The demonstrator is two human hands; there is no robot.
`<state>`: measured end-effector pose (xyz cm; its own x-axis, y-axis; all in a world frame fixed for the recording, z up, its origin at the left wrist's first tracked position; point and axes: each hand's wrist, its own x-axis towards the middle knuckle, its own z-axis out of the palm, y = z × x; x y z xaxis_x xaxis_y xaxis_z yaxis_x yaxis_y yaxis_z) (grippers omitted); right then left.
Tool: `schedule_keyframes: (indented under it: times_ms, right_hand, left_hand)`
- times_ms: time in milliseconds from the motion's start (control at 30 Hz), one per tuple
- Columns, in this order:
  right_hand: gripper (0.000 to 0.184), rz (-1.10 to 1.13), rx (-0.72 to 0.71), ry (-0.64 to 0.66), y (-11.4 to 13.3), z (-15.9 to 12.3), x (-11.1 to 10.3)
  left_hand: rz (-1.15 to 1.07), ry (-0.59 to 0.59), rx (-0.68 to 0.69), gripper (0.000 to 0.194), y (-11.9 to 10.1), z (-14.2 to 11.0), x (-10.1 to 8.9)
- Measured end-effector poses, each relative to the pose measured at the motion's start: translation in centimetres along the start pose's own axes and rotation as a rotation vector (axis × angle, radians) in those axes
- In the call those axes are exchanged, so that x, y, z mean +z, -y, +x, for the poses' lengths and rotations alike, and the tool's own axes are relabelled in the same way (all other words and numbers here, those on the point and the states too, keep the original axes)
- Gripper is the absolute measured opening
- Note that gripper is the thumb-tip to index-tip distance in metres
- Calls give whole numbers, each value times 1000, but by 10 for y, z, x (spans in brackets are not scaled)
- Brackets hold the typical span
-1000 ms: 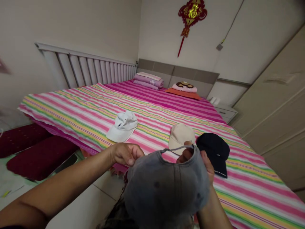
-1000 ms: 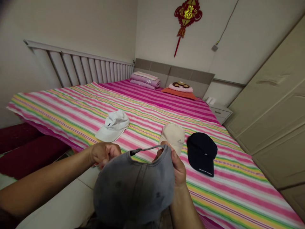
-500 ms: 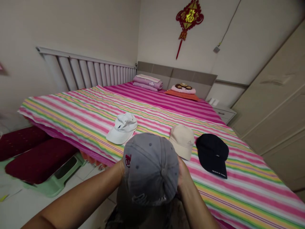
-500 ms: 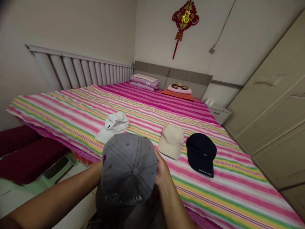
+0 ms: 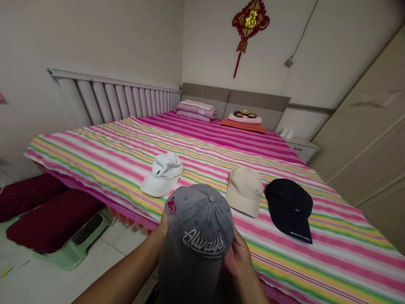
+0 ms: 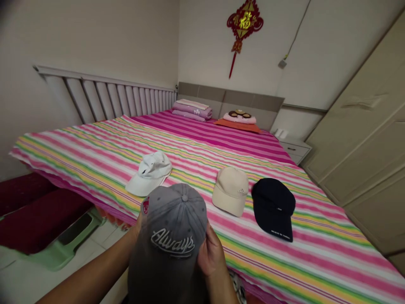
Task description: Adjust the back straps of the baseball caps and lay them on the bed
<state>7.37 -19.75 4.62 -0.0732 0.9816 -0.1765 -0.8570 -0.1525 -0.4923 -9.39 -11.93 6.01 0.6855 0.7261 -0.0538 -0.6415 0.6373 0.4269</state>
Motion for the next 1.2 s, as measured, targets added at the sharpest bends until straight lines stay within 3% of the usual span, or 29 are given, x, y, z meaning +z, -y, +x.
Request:
schedule_keyframes:
  times_ms: [167,300,367,467,533,600,700,800,867,967,1200]
  right_hand:
    - [33,-37,48,-8,-6,-2,-24]
    - [23,-61,13,-112,-17,1,-44]
    - [21,-70,-3,-141,-11,7,-37]
    - [20,-89,-101,-108,14,21,-9]
    - [24,-91,-198,-25,31,32,8]
    - [29,-118,-246,3,39,41,12]
    - [25,-168,-155,-103,32,51,-9]
    - [9,-185,-72,-174,14,50,-41]
    - [9,-195,-46,-199,3,42,-54]
    - [13,-203,-32,-222,-9,26,-64]
    - [13,-132,-18,-212,-23,10,-72]
  left_hand:
    - [-102,58,-175,44,16,-16,-38]
    - [-114,-40,-233,45,25,-31,-66]
    - [-80,-62,-250,44,15,-25,-62]
    - [-24,-8,-245,44,-15,1,-38]
    - [-5,45,-148,43,-35,20,-23]
    - [11,55,-61,39,-44,33,-20]
    - [58,1,-97,41,-34,36,-41]
    - [143,-66,-245,33,-9,25,-74]
    - [183,-117,-254,28,2,16,-89]
    - [208,-139,-178,23,9,4,-95]
    - [142,-34,-146,26,8,2,-92]
